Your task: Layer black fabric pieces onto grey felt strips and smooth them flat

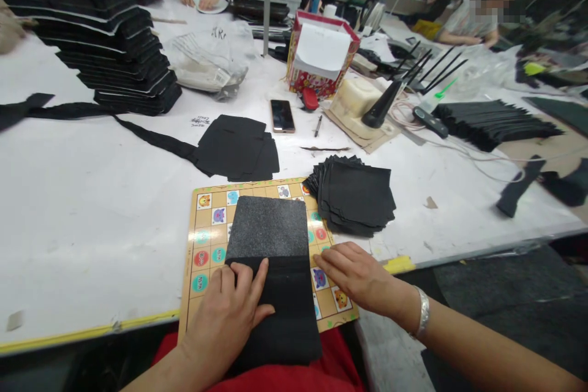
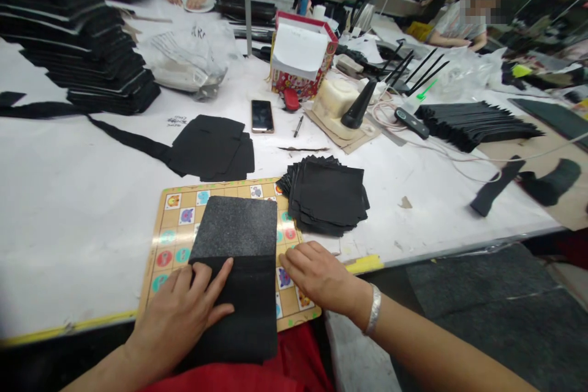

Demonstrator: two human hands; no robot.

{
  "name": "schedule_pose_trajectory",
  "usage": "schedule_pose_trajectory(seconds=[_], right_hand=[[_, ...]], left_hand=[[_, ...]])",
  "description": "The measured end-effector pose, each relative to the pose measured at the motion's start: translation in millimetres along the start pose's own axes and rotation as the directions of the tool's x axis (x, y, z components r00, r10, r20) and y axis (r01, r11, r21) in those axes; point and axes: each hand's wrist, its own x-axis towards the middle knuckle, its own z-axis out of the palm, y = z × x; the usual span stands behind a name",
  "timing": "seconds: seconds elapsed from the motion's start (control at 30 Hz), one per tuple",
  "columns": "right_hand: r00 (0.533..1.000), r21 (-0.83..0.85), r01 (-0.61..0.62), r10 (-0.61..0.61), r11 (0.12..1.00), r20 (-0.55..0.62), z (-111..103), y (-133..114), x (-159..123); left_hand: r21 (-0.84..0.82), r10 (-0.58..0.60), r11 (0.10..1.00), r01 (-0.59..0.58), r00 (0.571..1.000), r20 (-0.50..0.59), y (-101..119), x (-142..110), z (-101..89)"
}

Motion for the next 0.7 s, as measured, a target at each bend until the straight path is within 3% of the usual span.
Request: schedule_pose_trajectory(seconds=[0.1, 0.2, 0.27, 0.43, 0.57, 0.7], right_hand=[[0.993, 0.036, -0.079, 0.082, 0.996, -0.087, 5.4, -21.7, 23.0], [0.995, 0.066, -0.089, 0.092, 0.994, -0.036, 15.8, -45.5, 44.9], [0.994, 0.043, -0.11, 0.11, 0.993, 0.001, 18.5, -52.6, 44.1], [0.967, 0.007, -0.253, 0.253, 0.967, 0.019, 8.8, -42.7, 26.7], [0.925, 0.138, -0.38, 0.379, 0.914, 0.038, 7.3, -41.4, 59.2], [0.888, 0.152, -0.46, 0.446, 0.875, 0.113, 11.3, -45.6, 92.9]], left_hand=[[-0.028, -0.018, 0.999, 0.018, 1.0, -0.001, 1.0, -0.4, 1.7], [-0.102, -0.054, 0.994, 0.05, 0.998, -0.044, 0.3, -6.7, 8.8], [-0.182, -0.091, 0.981, 0.071, 0.991, -0.103, -1.4, -14.0, 15.9], [-0.353, -0.214, 0.927, 0.128, 0.953, -0.215, -2.9, -25.8, 29.0], [-0.395, -0.256, 0.906, 0.149, 0.938, -0.234, -2.3, -23.8, 30.5], [-0.398, -0.268, 0.905, 0.15, 0.928, -0.258, -3.4, -22.5, 30.3]])
